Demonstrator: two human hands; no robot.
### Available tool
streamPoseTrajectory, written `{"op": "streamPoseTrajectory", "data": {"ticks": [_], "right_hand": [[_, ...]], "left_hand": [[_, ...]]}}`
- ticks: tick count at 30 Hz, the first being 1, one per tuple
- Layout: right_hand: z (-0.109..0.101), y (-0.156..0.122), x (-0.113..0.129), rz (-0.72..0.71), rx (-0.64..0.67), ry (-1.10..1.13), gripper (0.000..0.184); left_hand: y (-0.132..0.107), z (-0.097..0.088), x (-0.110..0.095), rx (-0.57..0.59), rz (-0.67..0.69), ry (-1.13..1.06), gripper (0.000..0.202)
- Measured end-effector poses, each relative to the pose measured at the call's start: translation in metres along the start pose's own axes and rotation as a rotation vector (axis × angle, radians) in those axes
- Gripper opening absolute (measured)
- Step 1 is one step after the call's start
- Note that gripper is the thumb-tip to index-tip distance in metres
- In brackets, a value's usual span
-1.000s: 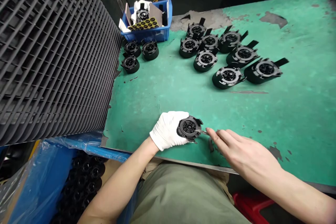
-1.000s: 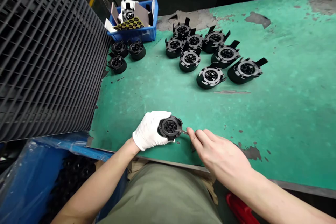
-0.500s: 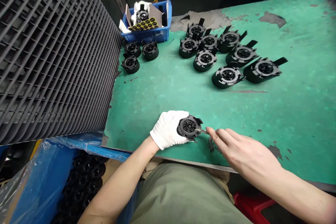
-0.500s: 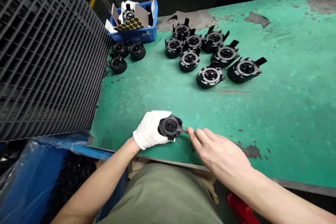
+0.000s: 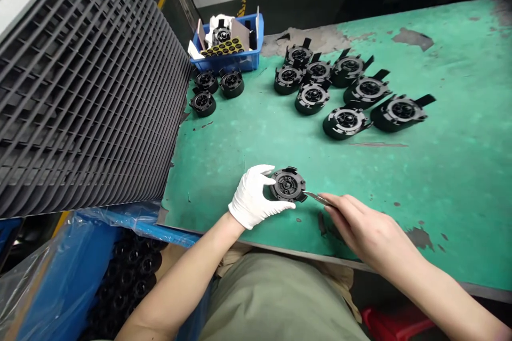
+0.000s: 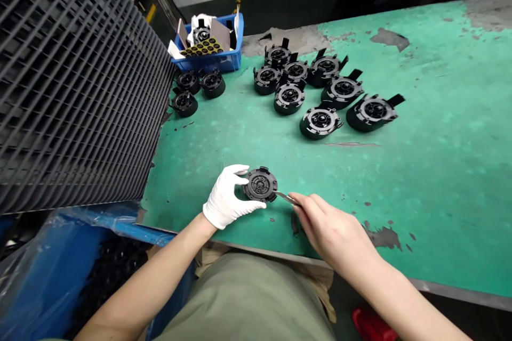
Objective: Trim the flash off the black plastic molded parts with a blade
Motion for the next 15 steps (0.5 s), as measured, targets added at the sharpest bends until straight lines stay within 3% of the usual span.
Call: {"op": "streamPoseTrajectory", "data": {"ticks": [6, 8, 12, 15], "right_hand": [[0.004, 0.006, -0.012, 0.014, 0.006, -0.056, 0.050], [0.005, 0.011, -0.012, -0.012, 0.028, -0.058, 0.051], [0.008, 0.014, -0.006, -0.041, 0.070, -0.081, 0.049], [0.010, 0.013, -0.004, -0.031, 0.094, -0.114, 0.051]], "left_hand": [[0.001, -0.001, -0.002, 0.018, -0.040, -0.002, 0.088], [0.001, 0.000, -0.005, 0.026, -0.070, 0.013, 0.099], [0.005, 0.006, -0.010, 0.078, -0.139, 0.055, 0.146], [0.014, 0.010, -0.013, 0.151, -0.119, 0.039, 0.143]]}}
Point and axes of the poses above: each hand's wrist, its own y-axis towards the middle knuckle, its own z-axis out of the palm, x = y × z, the point moved 4 cm from there along y, towards the middle knuckle, and after that the axes turned 6 degrees about z, right-handed, at the moved point
